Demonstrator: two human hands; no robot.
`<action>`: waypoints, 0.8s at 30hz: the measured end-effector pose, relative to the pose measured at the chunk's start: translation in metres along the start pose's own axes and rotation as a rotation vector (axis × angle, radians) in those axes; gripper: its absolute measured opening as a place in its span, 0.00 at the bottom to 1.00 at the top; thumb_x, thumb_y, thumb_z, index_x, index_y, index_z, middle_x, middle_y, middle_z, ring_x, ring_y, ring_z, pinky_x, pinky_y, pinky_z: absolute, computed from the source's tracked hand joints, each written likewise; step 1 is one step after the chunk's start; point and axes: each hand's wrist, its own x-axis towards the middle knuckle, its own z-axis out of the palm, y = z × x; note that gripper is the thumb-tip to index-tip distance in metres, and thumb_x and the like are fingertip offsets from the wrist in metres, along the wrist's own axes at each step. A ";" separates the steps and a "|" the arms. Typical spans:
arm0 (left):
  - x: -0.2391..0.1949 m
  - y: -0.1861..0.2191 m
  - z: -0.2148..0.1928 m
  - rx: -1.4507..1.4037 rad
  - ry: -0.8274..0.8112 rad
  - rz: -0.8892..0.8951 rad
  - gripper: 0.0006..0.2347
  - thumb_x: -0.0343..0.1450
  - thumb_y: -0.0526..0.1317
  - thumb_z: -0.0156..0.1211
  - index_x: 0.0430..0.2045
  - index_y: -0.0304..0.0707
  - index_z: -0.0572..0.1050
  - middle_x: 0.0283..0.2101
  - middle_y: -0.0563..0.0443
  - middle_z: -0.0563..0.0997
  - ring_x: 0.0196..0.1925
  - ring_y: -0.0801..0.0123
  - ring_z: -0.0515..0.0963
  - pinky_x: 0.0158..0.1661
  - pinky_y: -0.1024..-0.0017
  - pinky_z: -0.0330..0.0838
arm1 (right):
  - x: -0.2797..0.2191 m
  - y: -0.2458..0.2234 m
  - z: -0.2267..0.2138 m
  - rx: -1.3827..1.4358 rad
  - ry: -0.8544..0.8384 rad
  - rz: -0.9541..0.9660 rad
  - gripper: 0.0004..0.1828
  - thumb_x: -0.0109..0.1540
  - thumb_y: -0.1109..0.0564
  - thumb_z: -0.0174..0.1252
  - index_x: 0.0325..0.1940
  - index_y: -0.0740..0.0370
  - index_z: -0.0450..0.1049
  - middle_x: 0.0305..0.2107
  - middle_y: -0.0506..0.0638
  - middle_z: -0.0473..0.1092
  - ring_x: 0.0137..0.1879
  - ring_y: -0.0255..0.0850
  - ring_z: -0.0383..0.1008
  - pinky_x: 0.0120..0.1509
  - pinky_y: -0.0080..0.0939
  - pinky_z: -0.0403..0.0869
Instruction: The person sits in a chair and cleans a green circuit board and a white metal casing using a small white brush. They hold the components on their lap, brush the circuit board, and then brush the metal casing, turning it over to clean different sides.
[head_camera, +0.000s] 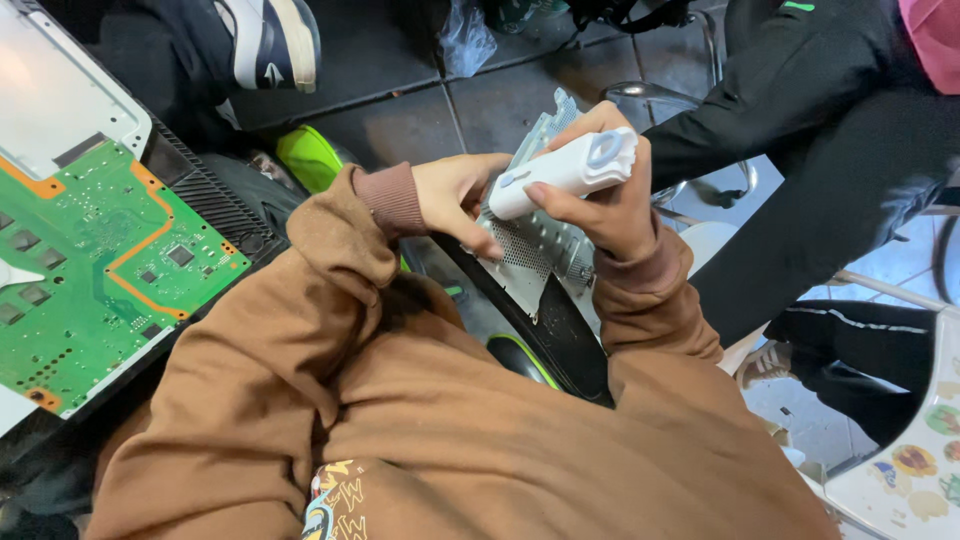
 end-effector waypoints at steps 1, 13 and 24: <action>0.001 0.005 0.004 0.376 0.159 -0.007 0.34 0.62 0.40 0.82 0.62 0.39 0.69 0.49 0.56 0.80 0.48 0.73 0.82 0.48 0.71 0.82 | 0.000 -0.001 0.002 0.007 -0.003 0.009 0.23 0.58 0.55 0.80 0.49 0.63 0.75 0.40 0.55 0.78 0.43 0.40 0.79 0.49 0.36 0.75; 0.006 -0.010 0.004 0.880 0.489 -0.054 0.36 0.59 0.55 0.79 0.60 0.41 0.76 0.48 0.56 0.85 0.48 0.71 0.81 0.50 0.66 0.74 | 0.035 0.014 -0.027 -0.207 -0.023 -0.018 0.21 0.63 0.53 0.82 0.45 0.61 0.75 0.39 0.50 0.74 0.43 0.37 0.73 0.48 0.38 0.71; -0.003 0.001 0.017 0.901 0.484 -0.063 0.37 0.60 0.59 0.76 0.64 0.42 0.75 0.50 0.54 0.86 0.51 0.69 0.83 0.52 0.63 0.75 | 0.053 0.058 -0.053 0.022 -0.099 0.110 0.18 0.61 0.59 0.79 0.46 0.62 0.75 0.34 0.51 0.74 0.27 0.34 0.73 0.29 0.31 0.68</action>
